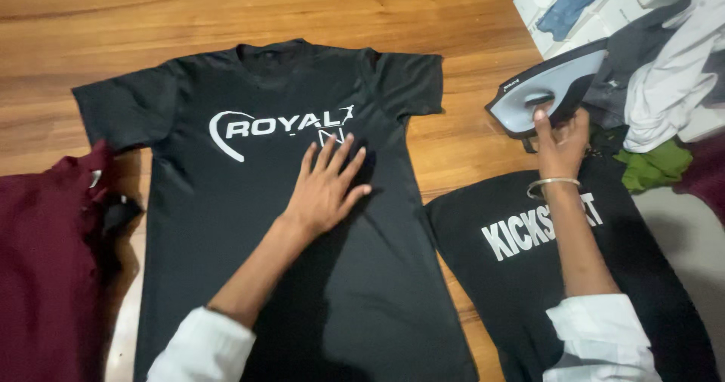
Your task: The person irons a black t-shirt with the word 'KICKSTART' on a wooden table. They then switch to another black t-shirt with 'ROYAL' printed on it and continue ironing.
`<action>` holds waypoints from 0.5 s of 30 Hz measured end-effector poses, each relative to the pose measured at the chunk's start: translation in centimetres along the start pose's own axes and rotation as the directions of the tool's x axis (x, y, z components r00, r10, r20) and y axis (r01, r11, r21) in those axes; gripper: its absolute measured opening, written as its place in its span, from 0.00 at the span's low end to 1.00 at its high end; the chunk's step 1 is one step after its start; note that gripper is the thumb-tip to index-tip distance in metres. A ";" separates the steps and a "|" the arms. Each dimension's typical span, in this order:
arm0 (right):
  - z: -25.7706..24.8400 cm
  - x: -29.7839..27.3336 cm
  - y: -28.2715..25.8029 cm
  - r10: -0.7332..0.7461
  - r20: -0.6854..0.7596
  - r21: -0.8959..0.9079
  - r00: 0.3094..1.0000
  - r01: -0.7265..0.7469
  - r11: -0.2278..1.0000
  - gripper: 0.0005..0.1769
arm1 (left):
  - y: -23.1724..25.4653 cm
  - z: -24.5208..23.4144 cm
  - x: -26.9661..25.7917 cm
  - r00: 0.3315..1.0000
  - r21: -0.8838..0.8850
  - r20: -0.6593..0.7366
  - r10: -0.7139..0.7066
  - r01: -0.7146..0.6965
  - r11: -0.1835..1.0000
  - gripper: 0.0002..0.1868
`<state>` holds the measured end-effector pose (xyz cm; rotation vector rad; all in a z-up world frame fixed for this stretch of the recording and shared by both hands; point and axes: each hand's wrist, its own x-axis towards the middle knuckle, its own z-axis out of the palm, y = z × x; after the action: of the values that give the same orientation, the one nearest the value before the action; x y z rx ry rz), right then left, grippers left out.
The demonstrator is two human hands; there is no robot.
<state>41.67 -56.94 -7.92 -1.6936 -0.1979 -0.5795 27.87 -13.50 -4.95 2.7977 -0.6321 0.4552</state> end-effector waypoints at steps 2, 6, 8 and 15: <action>0.0 0.8 -0.6 0.082 -0.010 0.045 0.997 -0.081 0.996 0.21 | -1.5 1.9 2.2 1.000 0.017 -0.022 0.005 -0.004 1.000 0.36; 0.4 1.3 -1.6 0.037 -0.001 0.026 0.999 -0.037 0.999 0.20 | -5.4 4.9 7.2 0.991 -0.012 -0.075 -0.114 0.113 0.994 0.36; 0.6 1.5 -1.9 0.018 0.022 0.050 1.000 -0.019 0.999 0.20 | -7.2 6.0 9.5 0.983 -0.008 -0.043 -0.179 0.179 0.984 0.37; 0.6 1.1 -4.7 0.003 0.134 -0.045 0.991 0.003 0.999 0.23 | -9.8 9.3 15.1 0.934 0.001 0.112 -0.339 0.341 0.940 0.41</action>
<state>40.74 -55.63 -3.37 -1.7781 -0.2827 -0.4736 47.51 -13.25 -9.82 2.8471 -0.1598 0.2239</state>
